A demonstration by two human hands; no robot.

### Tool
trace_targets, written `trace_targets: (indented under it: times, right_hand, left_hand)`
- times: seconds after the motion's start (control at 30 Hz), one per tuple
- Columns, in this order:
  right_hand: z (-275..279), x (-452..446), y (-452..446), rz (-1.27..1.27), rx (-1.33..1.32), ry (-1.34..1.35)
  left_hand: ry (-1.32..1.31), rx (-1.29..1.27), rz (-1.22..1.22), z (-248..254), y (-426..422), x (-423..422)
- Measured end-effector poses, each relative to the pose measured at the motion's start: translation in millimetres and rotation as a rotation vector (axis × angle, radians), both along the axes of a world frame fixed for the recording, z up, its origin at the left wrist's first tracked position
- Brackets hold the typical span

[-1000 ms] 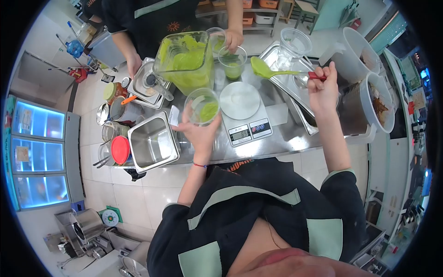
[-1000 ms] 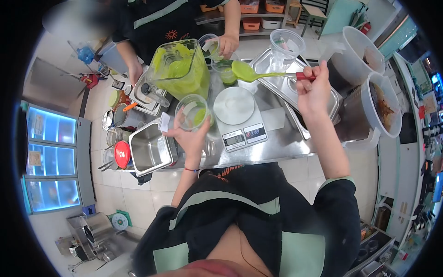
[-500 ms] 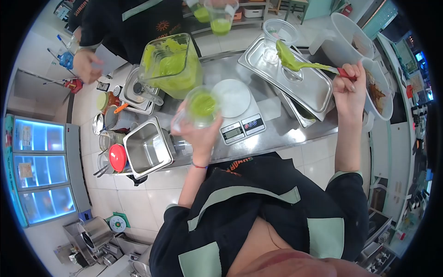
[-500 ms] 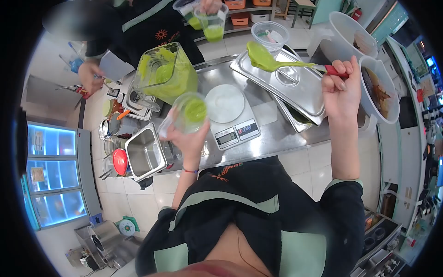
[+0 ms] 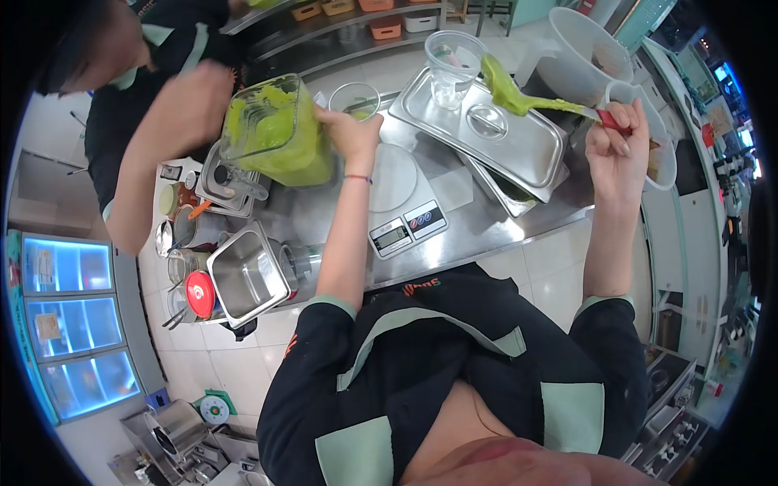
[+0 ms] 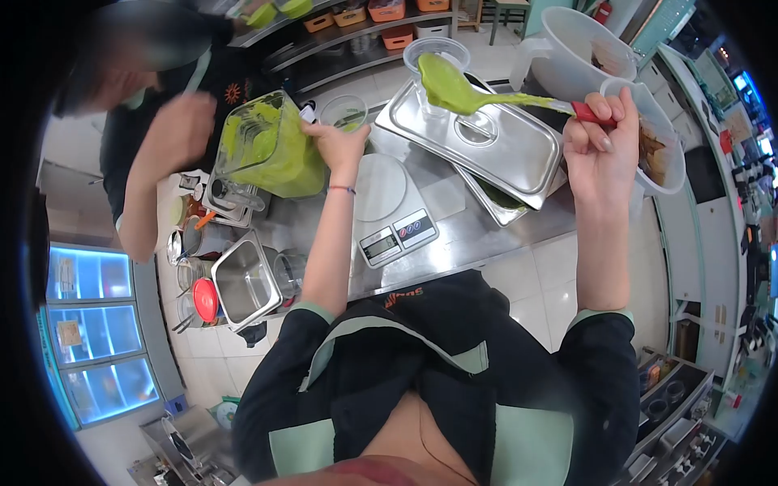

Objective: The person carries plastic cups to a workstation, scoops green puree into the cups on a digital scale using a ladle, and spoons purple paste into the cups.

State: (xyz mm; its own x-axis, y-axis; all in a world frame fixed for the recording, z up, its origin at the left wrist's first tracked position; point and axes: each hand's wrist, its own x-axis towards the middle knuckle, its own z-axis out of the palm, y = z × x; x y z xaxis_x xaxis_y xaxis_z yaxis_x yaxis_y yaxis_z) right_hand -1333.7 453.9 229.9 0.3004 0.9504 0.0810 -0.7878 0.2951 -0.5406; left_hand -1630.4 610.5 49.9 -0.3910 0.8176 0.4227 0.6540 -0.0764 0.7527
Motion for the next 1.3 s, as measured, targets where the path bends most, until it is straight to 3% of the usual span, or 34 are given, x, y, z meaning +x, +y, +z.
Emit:
trace_targets:
  times: [0.07, 0.13, 0.2, 0.3, 0.37, 0.4, 0.47, 0.53, 0.6, 0.67, 0.8, 0.87, 0.93, 1.0, 1.07, 1.1, 1.13, 1.2, 1.23, 1.3]
  right_hand:
    - [-0.9, 7.1, 0.0, -0.010, 0.024, 0.009]
    - [0.5, 13.5, -1.4, 0.017, 0.066, 0.040]
    - [3.2, 17.7, -2.5, 0.050, 0.097, 0.069]
    - [15.0, 17.7, -2.3, 0.064, 0.177, 0.066]
    - [20.6, 17.5, -2.4, 0.070, 0.196, 0.071]
    - [24.1, 17.9, -1.8, 0.074, 0.214, 0.082]
    - [31.5, 17.3, -2.5, 0.082, 0.239, 0.081]
    - [39.5, 15.6, -1.4, 0.089, 0.260, 0.086]
    - [50.8, 11.2, 0.9, 0.088, 0.304, 0.061]
    - [60.2, 0.3, 9.2, 0.125, 0.331, 0.049]
    - [71.0, -69.5, 43.6, 0.173, 0.550, -0.151]
    - [69.1, -127.4, 76.0, 0.002, 0.735, -0.330]
    - [63.5, -196.8, 107.0, -0.175, 1.015, -0.647]
    - [57.3, -236.1, 123.4, -0.032, 1.274, -1.109]
    - [52.9, -272.7, 123.7, 0.085, 1.403, -1.244]
    - [52.1, -280.2, 135.4, 0.147, 1.514, -1.377]
    - [42.7, -293.3, 133.4, 0.259, 1.473, -1.330]
    - [34.8, -304.1, 142.3, 0.247, 1.406, -1.429]
    - [33.6, -314.0, 146.8, 0.255, 1.433, -1.405]
    - [25.6, -309.9, 159.2, 0.231, 1.239, -1.406]
  left_hand:
    - [-0.060, 0.054, -0.045, 7.9, -33.6, 10.8]
    - [0.031, 0.342, -0.117, 22.2, -72.4, 36.3]
    - [-0.071, 0.317, -0.425, 25.4, -75.2, 64.6]
    - [0.014, 0.199, -0.452, 50.6, -38.2, 99.3]
    - [-0.263, 0.100, -0.559, 48.1, 2.6, 116.1]
    - [-0.266, 0.110, -0.557, 47.0, 7.1, 117.6]
    - [-0.349, -0.001, -0.499, 55.4, 10.5, 118.6]
    - [-0.400, 0.148, -0.493, 61.9, -17.2, 106.4]
    - [-0.368, -0.009, -0.715, 87.2, -77.3, 67.1]
    - [-0.196, 0.089, -0.777, 71.5, -129.4, 17.3]
    - [-0.652, 0.104, -0.425, 75.5, -208.2, -62.4]
    - [-0.769, 0.087, -0.378, 111.8, -218.9, -95.2]
    - [-0.764, 0.156, -0.437, 135.0, -221.2, -119.2]
    - [-0.623, 0.049, -0.450, 140.9, -221.5, -150.2]
    - [-0.850, 0.144, -0.465, 150.4, -221.0, -154.9]
    - [-0.874, 0.132, -0.583, 144.0, -214.0, -168.3]
    - [-0.866, 0.146, -0.564, 142.5, -210.2, -177.3]
    - [-1.311, 0.056, -0.975, 139.9, -201.2, -188.0]
    - [-1.445, 0.091, -0.999, 135.6, -198.9, -195.5]
    - [-1.482, 0.152, -1.070, 132.0, -197.3, -187.9]
